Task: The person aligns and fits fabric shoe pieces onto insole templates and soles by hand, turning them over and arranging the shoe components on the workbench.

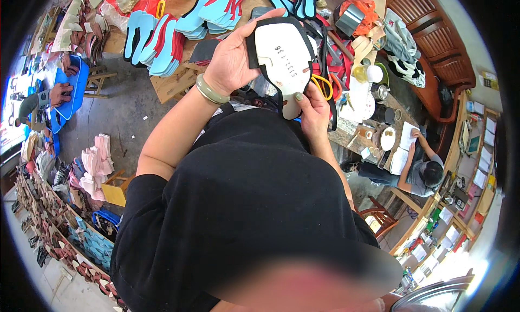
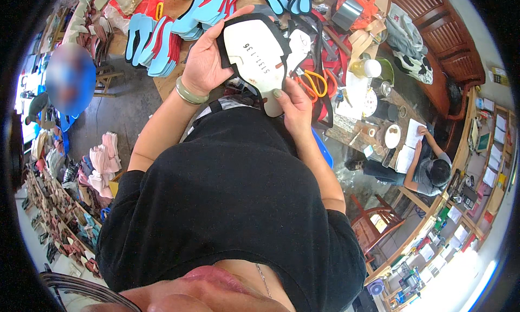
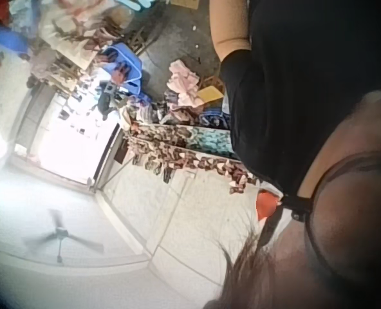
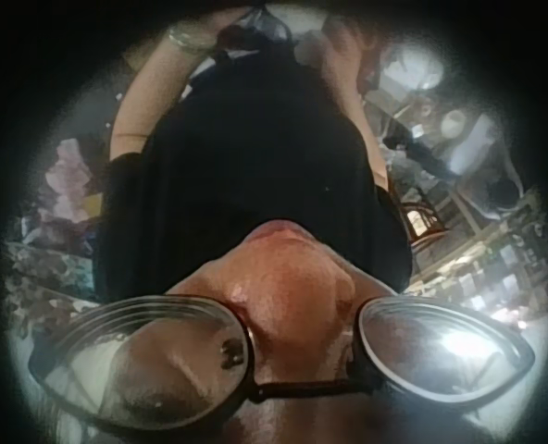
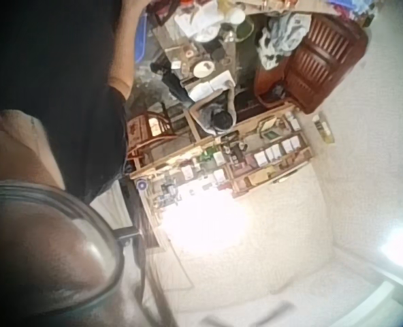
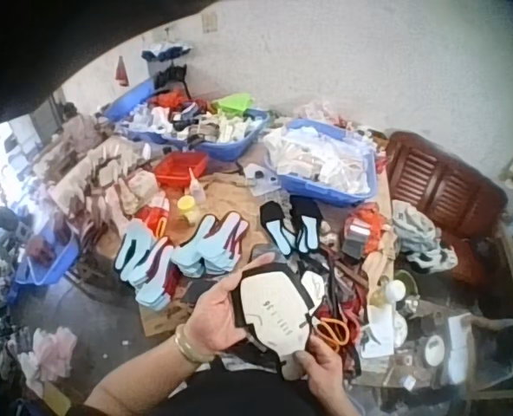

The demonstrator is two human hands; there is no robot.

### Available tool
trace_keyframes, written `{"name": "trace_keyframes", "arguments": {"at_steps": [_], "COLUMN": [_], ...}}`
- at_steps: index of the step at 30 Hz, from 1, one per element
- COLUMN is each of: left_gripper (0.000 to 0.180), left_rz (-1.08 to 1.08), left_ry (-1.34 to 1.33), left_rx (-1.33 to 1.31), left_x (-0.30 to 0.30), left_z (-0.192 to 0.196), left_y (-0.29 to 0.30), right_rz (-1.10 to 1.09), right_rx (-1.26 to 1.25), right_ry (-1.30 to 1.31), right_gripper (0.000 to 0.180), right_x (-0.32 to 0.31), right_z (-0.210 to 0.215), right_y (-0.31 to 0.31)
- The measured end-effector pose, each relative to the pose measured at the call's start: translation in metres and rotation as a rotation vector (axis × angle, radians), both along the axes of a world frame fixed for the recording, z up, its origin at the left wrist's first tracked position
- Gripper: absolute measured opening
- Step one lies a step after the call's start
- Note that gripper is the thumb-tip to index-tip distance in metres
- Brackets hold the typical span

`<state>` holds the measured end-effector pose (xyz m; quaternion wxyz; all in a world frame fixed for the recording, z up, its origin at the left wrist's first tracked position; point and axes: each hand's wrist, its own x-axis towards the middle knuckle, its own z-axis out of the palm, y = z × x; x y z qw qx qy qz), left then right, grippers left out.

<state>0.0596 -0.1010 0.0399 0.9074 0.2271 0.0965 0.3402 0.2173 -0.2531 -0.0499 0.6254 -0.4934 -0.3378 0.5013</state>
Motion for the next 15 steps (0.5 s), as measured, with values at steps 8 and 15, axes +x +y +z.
{"name": "trace_keyframes", "arguments": {"at_steps": [8,15], "left_gripper": [0.050,0.050], "left_rz": [-0.035,-0.026], "left_ry": [0.008,-0.007], "left_rx": [0.013,0.013], "left_x": [0.000,0.001], "left_z": [-0.001,-0.003], "left_y": [0.002,0.006], "right_rz": [0.037,-0.004], "right_rx": [-0.017,0.045], "right_ry": [0.092,-0.003], "right_gripper": [0.039,0.042], "right_x": [0.000,-0.003], "right_z": [0.007,0.007], "right_y": [0.000,0.005]}}
